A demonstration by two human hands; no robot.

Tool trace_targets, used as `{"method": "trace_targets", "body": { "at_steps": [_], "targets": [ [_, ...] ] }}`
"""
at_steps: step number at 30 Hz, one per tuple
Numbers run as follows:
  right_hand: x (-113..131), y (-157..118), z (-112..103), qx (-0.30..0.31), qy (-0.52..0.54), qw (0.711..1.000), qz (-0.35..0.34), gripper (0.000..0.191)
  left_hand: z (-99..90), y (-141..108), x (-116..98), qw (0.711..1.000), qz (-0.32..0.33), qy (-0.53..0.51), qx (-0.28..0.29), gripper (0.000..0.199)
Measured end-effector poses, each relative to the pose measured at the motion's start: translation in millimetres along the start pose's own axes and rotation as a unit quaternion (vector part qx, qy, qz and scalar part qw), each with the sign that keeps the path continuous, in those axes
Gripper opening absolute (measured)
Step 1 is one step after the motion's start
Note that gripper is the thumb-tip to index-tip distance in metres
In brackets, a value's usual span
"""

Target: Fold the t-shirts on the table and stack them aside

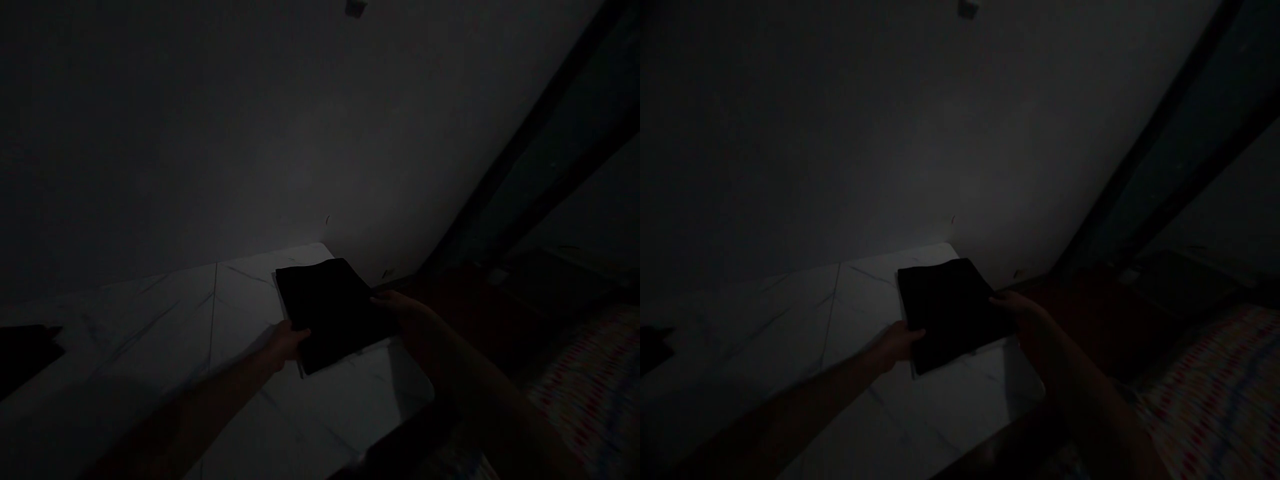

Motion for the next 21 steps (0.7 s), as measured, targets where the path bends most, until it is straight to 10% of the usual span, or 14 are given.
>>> {"method": "trace_targets", "body": {
  "at_steps": [21],
  "targets": [
    [-25.5,-14.9,-7.3,-0.113,-0.205,0.971,-0.038,0.026,-13.6,-23.0,5.4,0.986,0.090,0.119,-0.071,0.042]
  ]
}}
Point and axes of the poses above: each hand's wrist, its own y-axis towards the middle knuckle, its own z-axis out of the palm, x = y × z, the point moved 6 cm from there along y, towards the middle knuckle, and after that the axes turned 1 degree about -y, right-handed, at the moved point
